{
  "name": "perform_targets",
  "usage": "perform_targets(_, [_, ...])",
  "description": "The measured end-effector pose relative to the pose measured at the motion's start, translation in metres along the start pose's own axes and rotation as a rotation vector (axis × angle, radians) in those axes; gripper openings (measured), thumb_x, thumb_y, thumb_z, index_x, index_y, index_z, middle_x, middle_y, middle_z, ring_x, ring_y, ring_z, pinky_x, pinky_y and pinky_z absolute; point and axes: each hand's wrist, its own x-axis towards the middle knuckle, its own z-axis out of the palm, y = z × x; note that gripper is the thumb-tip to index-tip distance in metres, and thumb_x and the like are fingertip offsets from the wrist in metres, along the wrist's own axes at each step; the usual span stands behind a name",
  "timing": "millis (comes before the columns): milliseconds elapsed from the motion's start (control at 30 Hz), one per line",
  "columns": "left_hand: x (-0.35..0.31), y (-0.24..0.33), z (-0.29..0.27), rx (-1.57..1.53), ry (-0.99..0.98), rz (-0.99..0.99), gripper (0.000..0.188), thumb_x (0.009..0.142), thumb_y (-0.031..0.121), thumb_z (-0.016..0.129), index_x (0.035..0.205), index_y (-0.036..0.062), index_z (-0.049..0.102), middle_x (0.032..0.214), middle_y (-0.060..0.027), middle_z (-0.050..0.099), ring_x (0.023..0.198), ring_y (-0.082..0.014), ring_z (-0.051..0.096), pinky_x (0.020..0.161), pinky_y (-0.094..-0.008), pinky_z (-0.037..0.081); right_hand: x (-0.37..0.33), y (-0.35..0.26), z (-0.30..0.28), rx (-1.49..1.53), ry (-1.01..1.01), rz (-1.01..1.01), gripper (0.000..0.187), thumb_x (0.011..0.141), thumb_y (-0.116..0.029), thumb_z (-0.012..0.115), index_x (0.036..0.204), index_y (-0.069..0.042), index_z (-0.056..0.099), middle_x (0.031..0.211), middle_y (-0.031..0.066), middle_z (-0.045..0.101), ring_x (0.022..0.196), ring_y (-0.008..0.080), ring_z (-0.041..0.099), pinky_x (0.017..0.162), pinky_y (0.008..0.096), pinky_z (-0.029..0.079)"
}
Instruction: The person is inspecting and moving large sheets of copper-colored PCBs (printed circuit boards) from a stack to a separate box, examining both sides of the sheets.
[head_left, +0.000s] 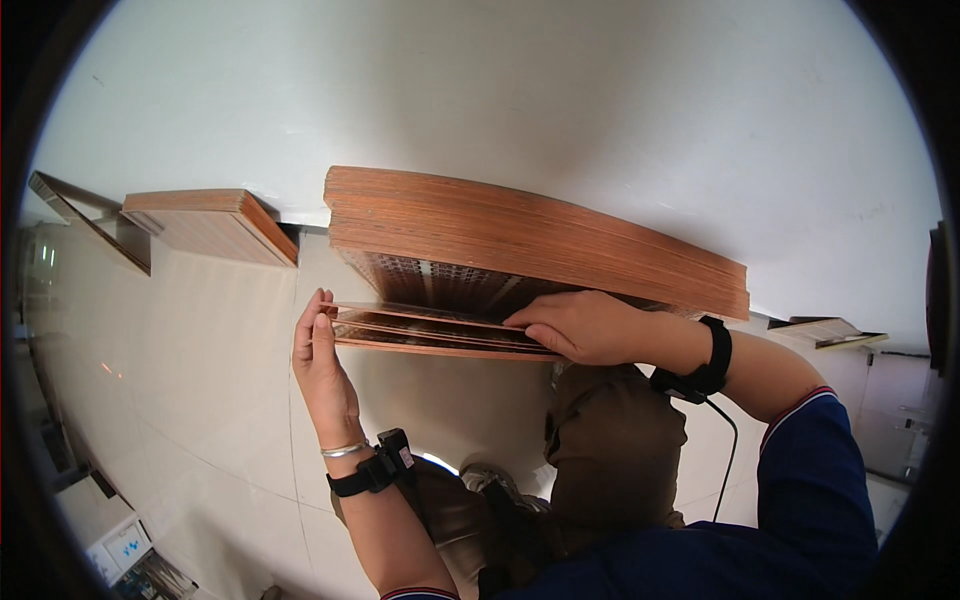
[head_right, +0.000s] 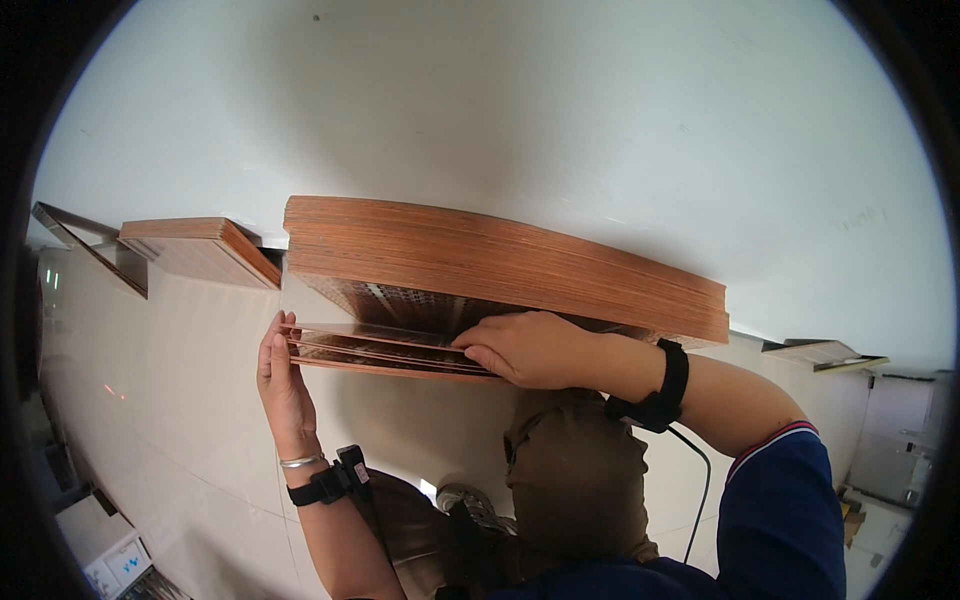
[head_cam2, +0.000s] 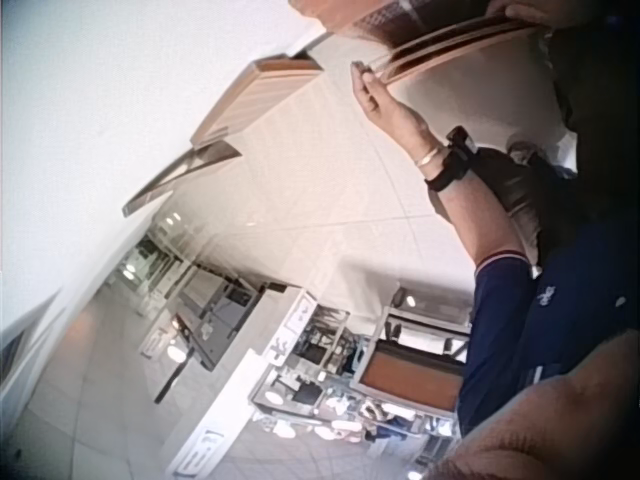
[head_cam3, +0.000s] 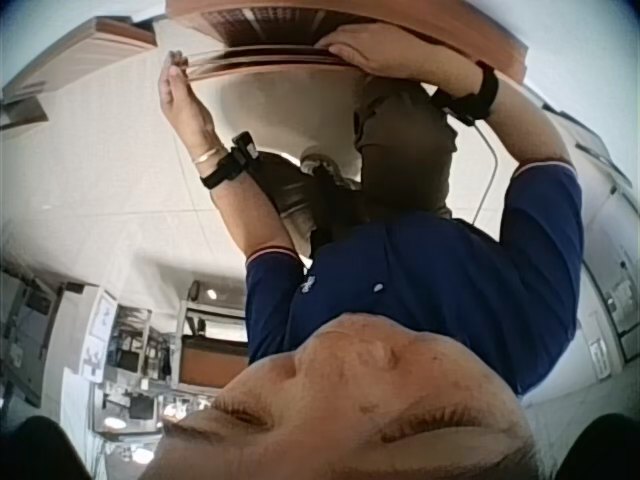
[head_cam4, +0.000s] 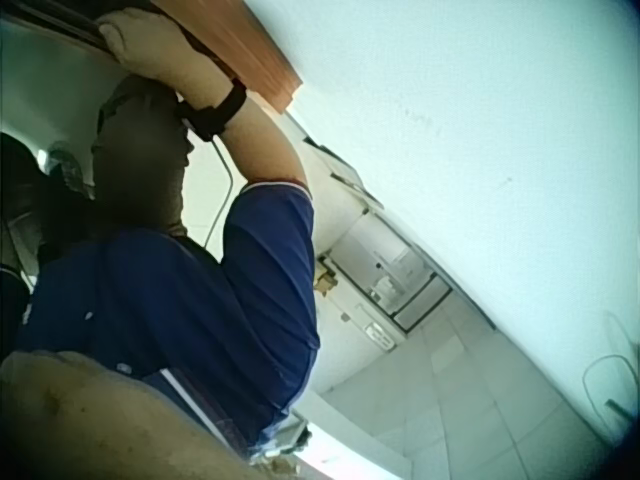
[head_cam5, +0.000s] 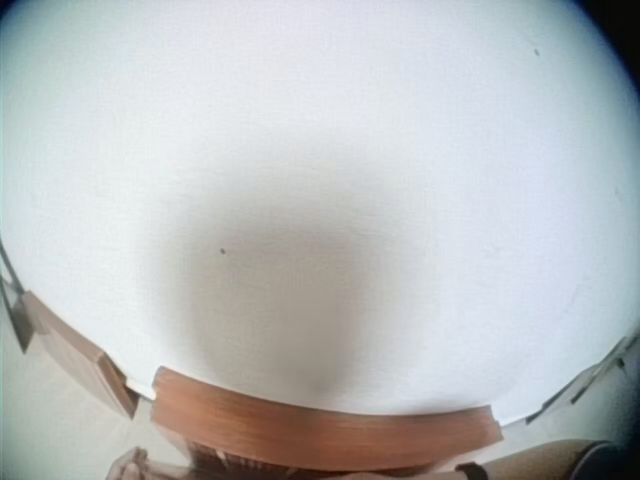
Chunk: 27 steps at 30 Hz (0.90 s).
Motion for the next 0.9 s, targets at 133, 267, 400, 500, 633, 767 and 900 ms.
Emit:
perform_targets(133, [-0.0009,0.0021,-0.0008,0.021,-0.032,0.001,0.043,0.091,0.028,0.048,0.123,-0.0006,0.046,0.124,-0.0166,0.048,0.117,-0.021,0.043,0.102,-0.0337,0.03,0.0004,0.0015,-0.0003,-0.024,0.038,-0.006,0.04,0.093,-0.037,0.033,0.113,-0.008,0.054,0.104,0.0133,0.057,0.096,0.0311,0.055,0.082,0.04,0.045])
perform_targets(267, [-0.0016,0.0026,0.0013,-0.052,0.013,0.01,0.032,0.09,0.02,0.052,0.117,0.0023,0.054,0.113,-0.0103,0.057,0.105,-0.0166,0.049,0.097,-0.0311,0.034,-0.0007,0.0014,-0.0008,-0.043,0.021,-0.046,0.048,0.09,-0.047,0.037,0.114,-0.009,0.053,0.104,0.0127,0.057,0.097,0.0304,0.055,0.081,0.0398,0.045])
perform_targets(400, [-0.0019,0.0024,0.0018,-0.045,0.021,0.004,0.033,0.09,0.021,0.052,0.116,0.0022,0.054,0.113,-0.0102,0.057,0.104,-0.0163,0.049,0.096,-0.0312,0.034,-0.0002,0.0,-0.0013,-0.034,0.001,-0.021,0.053,0.088,-0.052,0.039,0.115,-0.009,0.054,0.103,0.0126,0.058,0.096,0.0302,0.056,0.082,0.0395,0.045])
perform_targets(500, [-0.0017,0.0024,0.0001,-0.025,0.013,0.018,0.034,0.089,0.023,0.052,0.116,0.0023,0.055,0.113,-0.0102,0.057,0.104,-0.0163,0.049,0.096,-0.0316,0.034,0.0005,-0.0015,-0.0025,-0.03,0.001,-0.015,0.053,0.088,-0.052,0.038,0.115,-0.009,0.054,0.102,0.013,0.058,0.096,0.0304,0.056,0.081,0.0395,0.045])
perform_targets(633, [-0.0014,0.0022,-0.0023,0.041,-0.046,0.002,0.044,0.091,0.03,0.047,0.123,-0.0005,0.046,0.123,-0.0144,0.05,0.117,-0.0201,0.043,0.102,-0.0334,0.029,0.0002,-0.0042,-0.0042,-0.065,-0.008,-0.007,0.053,0.088,-0.052,0.039,0.115,-0.009,0.054,0.102,0.0128,0.059,0.095,0.0301,0.056,0.081,0.0392,0.045])
perform_targets(767, [-0.0017,0.0014,-0.0026,0.032,-0.042,0.006,0.046,0.091,0.032,0.048,0.123,-0.0006,0.046,0.123,-0.0146,0.049,0.117,-0.02,0.043,0.103,-0.0336,0.028,0.0001,-0.006,-0.0049,-0.073,-0.008,-0.01,0.05,0.088,-0.05,0.04,0.115,-0.01,0.054,0.102,0.0123,0.059,0.096,0.0294,0.056,0.08,0.0386,0.046])
perform_targets(900, [-0.0028,0.001,-0.0022,-0.041,-0.002,0.013,0.036,0.09,0.024,0.052,0.118,0.0017,0.053,0.117,-0.0123,0.055,0.112,-0.0185,0.047,0.1,-0.0329,0.032,0.0016,-0.0061,-0.0045,-0.077,-0.007,-0.007,0.048,0.089,-0.049,0.04,0.115,-0.011,0.054,0.103,0.0118,0.059,0.097,0.0289,0.056,0.08,0.038,0.046])
